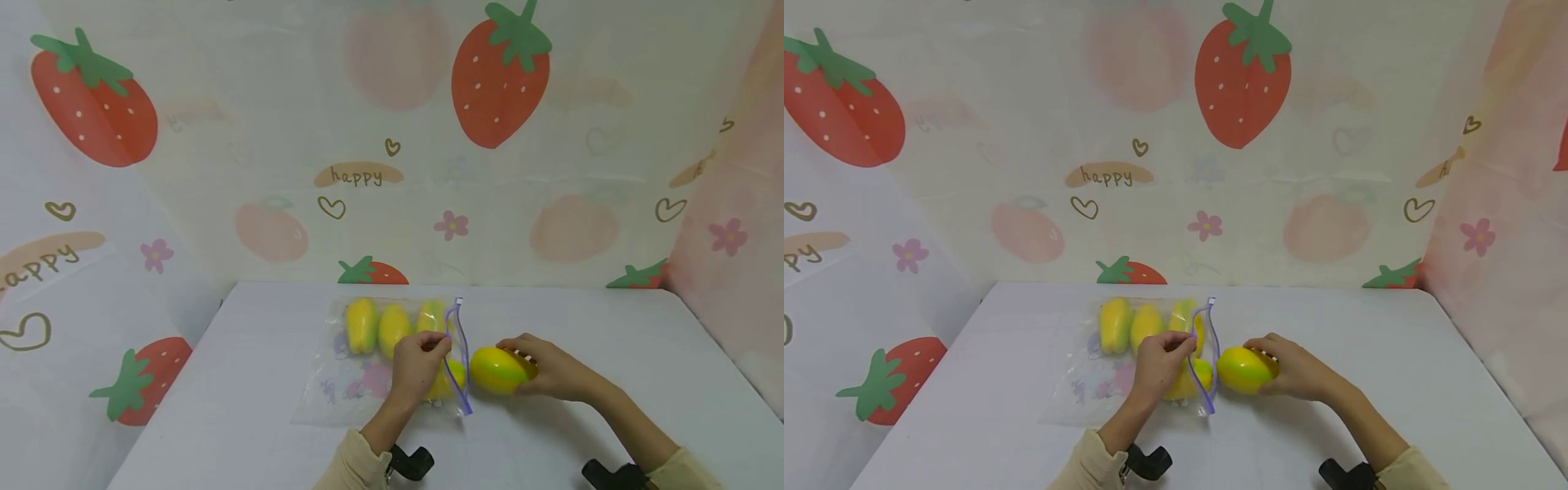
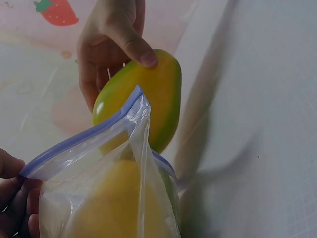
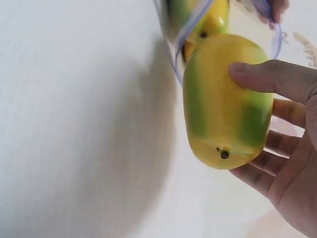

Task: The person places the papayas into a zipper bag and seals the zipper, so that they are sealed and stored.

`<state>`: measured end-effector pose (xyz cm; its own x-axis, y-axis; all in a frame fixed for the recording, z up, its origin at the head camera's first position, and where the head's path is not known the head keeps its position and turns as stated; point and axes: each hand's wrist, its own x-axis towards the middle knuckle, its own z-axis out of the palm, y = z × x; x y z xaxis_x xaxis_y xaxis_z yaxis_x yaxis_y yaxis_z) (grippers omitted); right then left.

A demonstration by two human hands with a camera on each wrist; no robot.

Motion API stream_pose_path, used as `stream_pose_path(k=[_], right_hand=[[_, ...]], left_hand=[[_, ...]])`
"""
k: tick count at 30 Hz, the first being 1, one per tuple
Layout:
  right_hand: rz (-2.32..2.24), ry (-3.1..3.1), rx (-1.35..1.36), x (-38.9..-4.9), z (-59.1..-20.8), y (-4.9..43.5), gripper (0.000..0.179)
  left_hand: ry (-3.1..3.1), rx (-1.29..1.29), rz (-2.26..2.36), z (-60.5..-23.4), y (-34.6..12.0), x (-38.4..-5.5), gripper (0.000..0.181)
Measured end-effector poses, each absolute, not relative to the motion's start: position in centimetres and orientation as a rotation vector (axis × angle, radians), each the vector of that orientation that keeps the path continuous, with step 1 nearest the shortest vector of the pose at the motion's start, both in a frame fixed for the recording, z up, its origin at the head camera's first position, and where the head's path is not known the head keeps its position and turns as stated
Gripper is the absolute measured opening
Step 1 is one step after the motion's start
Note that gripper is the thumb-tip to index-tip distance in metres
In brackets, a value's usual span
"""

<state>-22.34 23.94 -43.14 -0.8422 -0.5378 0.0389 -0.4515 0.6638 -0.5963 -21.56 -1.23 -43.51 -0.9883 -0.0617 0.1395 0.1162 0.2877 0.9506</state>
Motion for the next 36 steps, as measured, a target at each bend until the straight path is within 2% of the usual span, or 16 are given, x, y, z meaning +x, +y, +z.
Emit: stream_pose_path(k=[36], right_hand=[[-0.89,2.708,-0.991,-23.0,-44.3,18.1,0.061]], left_hand=[[-2.395,-0.134,-1.892,-43.9,-1.3,-21.6,0.023]])
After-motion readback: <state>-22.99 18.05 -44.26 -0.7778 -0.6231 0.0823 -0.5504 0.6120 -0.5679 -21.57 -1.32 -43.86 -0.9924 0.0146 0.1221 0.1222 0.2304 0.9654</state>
